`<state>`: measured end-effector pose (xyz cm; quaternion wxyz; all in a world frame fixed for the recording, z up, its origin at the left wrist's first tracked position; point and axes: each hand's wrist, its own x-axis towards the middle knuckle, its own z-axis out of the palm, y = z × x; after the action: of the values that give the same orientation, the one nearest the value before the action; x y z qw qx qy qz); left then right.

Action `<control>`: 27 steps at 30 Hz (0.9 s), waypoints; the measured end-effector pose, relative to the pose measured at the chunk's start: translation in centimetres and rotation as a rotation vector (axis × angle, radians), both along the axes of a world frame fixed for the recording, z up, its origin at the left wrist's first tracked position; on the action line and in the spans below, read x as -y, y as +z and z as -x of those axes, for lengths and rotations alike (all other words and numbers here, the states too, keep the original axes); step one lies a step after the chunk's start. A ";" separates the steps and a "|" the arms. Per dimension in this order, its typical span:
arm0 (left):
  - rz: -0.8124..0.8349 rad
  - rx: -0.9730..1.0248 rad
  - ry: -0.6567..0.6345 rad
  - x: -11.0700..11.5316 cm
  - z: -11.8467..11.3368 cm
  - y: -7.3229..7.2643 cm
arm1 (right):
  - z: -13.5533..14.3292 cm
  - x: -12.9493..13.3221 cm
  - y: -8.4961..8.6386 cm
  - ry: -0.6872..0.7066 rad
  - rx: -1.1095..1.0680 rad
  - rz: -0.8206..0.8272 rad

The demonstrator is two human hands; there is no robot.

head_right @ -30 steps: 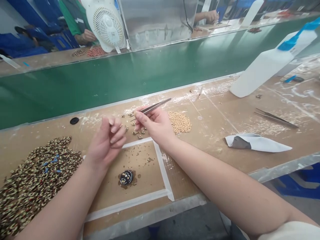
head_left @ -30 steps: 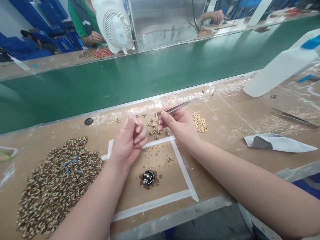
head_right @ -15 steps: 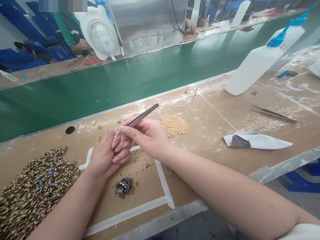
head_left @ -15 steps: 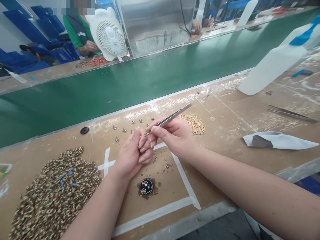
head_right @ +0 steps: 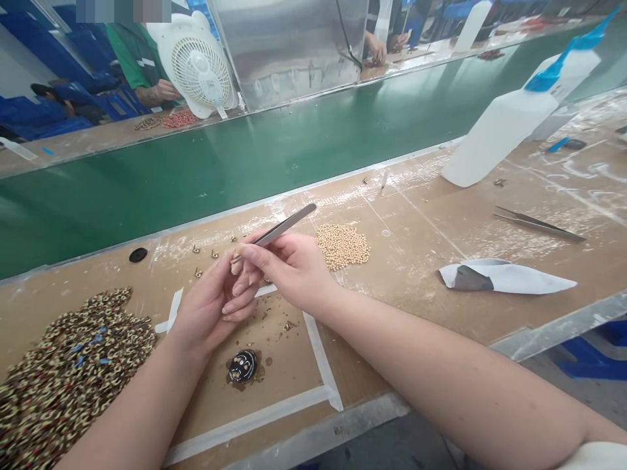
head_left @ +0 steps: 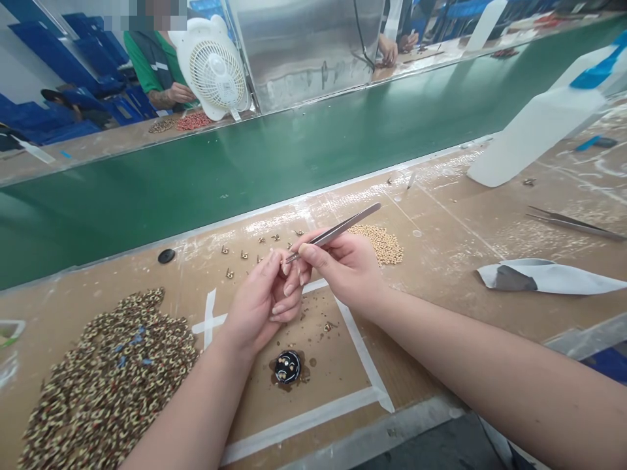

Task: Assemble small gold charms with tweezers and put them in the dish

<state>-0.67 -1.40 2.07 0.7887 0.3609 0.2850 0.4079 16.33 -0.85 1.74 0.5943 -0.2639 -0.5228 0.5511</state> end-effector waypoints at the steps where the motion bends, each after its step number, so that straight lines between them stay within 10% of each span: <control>1: -0.018 -0.002 0.002 -0.1 0.1 -0.1 | 0.0 0.0 0.0 -0.009 -0.005 -0.001; 27: -0.013 -0.100 -0.160 -0.6 1.3 -1.0 | -0.3 -0.7 -0.7 0.162 0.013 -0.038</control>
<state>-1.97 -0.78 1.08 0.8012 0.4077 0.2917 0.3267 16.62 -0.18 1.09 0.5492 -0.2130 -0.5565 0.5859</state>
